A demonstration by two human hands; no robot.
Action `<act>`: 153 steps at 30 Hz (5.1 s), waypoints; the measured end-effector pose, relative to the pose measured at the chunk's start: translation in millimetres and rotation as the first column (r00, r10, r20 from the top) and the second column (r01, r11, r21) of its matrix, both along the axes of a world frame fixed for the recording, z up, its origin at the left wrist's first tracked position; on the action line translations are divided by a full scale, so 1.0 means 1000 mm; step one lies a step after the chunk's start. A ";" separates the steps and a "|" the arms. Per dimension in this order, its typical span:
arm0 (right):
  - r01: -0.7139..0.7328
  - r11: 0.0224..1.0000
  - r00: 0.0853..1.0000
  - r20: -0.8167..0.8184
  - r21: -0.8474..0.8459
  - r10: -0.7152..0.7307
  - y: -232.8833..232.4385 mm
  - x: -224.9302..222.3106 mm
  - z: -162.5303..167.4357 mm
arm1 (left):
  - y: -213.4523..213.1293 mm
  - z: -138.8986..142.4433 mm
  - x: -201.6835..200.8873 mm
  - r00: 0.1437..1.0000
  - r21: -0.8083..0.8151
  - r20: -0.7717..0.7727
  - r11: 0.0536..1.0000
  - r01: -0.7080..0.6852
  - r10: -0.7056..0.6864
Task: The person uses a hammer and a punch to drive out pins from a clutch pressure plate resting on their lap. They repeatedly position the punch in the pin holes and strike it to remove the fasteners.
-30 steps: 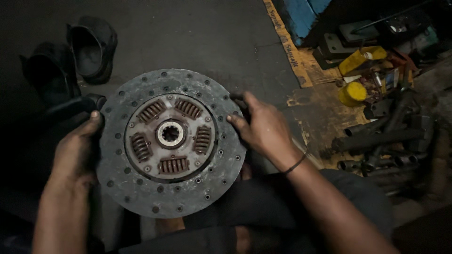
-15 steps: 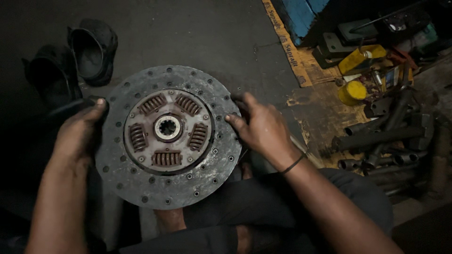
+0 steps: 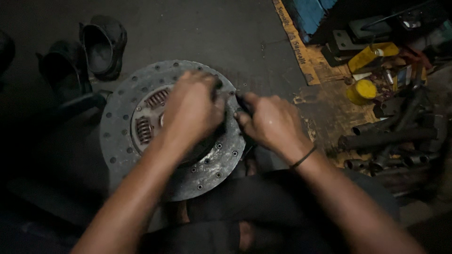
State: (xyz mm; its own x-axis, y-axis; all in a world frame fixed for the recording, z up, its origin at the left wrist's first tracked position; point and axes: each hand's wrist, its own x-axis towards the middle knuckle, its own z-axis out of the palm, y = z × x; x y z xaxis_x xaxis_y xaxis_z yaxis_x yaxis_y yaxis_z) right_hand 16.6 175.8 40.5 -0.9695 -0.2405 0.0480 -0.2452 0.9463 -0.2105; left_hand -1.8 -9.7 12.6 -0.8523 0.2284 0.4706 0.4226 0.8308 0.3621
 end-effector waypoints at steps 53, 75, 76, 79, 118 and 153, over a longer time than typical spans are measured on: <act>-0.284 0.852 0.954 -0.039 -0.440 0.298 0.026 -0.091 -0.002 | 0.003 -0.004 -0.048 0.859 0.758 0.398 0.642 -0.112 -0.321; -0.419 0.873 0.908 -0.112 -0.250 0.404 0.053 -0.107 -0.005 | 0.025 -0.001 -0.017 0.995 0.568 0.091 0.819 -0.084 0.039; -0.358 0.905 0.934 -0.087 -0.230 0.347 0.056 -0.110 -0.004 | 0.025 -0.001 -0.017 0.992 0.575 0.120 0.812 -0.101 0.038; -0.188 0.979 0.955 0.217 -0.083 0.202 0.059 -0.116 -0.003 | 0.023 -0.002 -0.019 0.984 0.574 0.174 0.808 -0.133 0.038; 0.340 0.737 0.677 0.696 -0.584 0.239 0.052 -0.106 -0.025 | 0.029 -0.010 -0.050 0.909 0.627 0.233 0.660 -0.413 0.346; -0.391 0.909 0.920 -0.018 -0.142 0.392 0.062 -0.121 -0.052 | 0.021 -0.025 -0.043 0.966 0.423 0.074 0.869 -0.255 0.248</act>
State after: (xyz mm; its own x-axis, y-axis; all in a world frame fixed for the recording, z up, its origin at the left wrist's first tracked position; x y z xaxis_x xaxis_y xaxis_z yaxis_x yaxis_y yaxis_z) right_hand -104.3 238.0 -11.6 -0.7995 -0.5924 0.0996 -0.5871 0.7355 -0.3381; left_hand -44.7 11.8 -12.5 -0.8628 -0.2137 0.4582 0.2105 0.6721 0.7099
